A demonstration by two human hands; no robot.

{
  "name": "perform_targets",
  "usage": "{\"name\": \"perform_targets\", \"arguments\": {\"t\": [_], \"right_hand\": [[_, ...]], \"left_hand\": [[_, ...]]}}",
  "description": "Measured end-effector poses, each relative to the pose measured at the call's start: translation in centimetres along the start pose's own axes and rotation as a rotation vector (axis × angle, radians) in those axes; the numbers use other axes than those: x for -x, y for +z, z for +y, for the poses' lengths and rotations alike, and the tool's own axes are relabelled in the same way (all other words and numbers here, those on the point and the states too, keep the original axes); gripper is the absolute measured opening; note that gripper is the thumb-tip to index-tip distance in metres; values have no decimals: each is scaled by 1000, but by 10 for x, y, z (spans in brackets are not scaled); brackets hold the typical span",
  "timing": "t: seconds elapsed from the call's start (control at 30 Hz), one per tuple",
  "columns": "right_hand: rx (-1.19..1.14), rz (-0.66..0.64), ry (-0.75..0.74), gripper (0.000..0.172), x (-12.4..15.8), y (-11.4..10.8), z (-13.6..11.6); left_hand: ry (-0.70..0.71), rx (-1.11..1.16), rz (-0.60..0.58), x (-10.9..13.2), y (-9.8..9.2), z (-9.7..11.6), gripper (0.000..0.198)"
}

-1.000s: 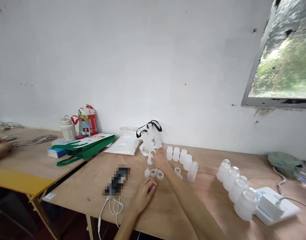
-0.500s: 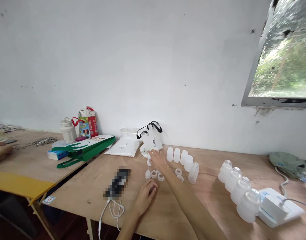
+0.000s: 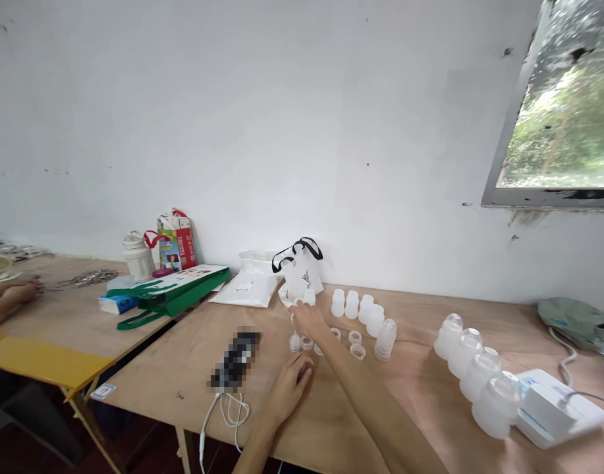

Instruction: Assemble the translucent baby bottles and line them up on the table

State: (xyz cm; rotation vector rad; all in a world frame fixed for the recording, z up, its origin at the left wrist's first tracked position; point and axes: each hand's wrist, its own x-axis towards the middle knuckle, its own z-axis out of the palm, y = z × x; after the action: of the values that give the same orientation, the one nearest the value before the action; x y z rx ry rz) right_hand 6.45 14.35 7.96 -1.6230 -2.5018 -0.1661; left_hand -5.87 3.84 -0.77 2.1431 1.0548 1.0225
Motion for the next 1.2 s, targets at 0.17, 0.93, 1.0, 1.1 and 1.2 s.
{"name": "perform_targets", "arguments": {"t": [0.17, 0.93, 1.0, 1.1, 1.2], "right_hand": [[-9, 75, 38, 38, 1, -11, 0], [110, 87, 227, 31, -2, 6, 30], [109, 89, 231, 30, -1, 7, 31], [118, 125, 259, 30, -2, 4, 34], [129, 157, 338, 40, -3, -1, 40]], "left_hand": [[11, -3, -5, -1, 2, -2, 18], [22, -6, -7, -2, 3, -3, 18], [22, -3, -3, -1, 3, -2, 17], [24, -3, -2, -1, 2, -1, 16], [27, 0, -6, -2, 1, 0, 16]]}}
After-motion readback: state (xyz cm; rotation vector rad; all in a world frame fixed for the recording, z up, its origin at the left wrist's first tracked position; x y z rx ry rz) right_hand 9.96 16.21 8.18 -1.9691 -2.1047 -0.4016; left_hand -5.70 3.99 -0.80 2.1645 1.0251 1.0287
